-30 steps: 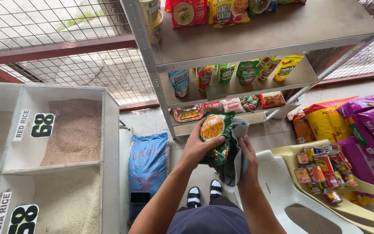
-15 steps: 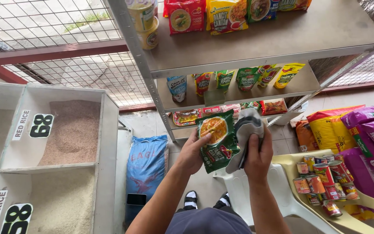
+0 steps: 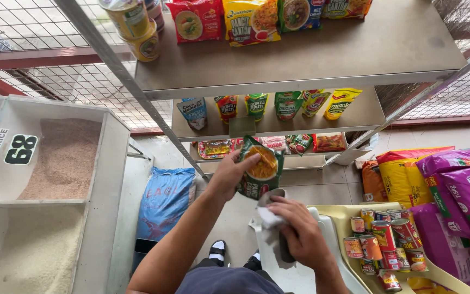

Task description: Wiping down and organizing instant noodle packets on a shelf in a grocery store.

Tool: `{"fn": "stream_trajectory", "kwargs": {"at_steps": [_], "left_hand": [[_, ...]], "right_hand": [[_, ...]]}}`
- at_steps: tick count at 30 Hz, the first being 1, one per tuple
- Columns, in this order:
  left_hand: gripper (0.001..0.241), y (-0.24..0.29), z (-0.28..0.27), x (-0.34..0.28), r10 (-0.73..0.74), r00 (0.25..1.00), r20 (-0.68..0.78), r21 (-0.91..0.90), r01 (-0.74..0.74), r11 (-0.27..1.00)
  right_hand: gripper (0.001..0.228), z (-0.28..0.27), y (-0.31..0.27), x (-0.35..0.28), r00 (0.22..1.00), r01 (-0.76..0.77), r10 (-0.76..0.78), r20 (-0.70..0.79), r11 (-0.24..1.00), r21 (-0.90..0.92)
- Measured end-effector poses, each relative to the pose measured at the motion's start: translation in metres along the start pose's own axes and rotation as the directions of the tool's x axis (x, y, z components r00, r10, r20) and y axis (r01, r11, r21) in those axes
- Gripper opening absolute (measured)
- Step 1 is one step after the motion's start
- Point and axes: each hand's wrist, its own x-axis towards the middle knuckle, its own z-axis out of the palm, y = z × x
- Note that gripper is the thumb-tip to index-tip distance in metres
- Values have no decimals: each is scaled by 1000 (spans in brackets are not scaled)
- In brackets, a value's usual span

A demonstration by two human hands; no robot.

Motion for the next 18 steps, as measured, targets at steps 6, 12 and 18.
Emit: {"fn": "stream_trajectory", "kwargs": {"at_steps": [6, 12, 18], "left_hand": [[32, 15, 43, 2, -48, 997, 61, -256, 62, 965], [36, -1, 69, 7, 5, 1000, 29, -80, -3, 997], [41, 9, 102, -6, -53, 983, 178, 548, -54, 835]], "right_hand": [[31, 3, 84, -56, 700, -489, 702, -127, 602, 631], [34, -5, 121, -60, 637, -378, 756, -151, 477, 793], [34, -36, 116, -26, 694, -358, 718, -44, 397, 845]]}}
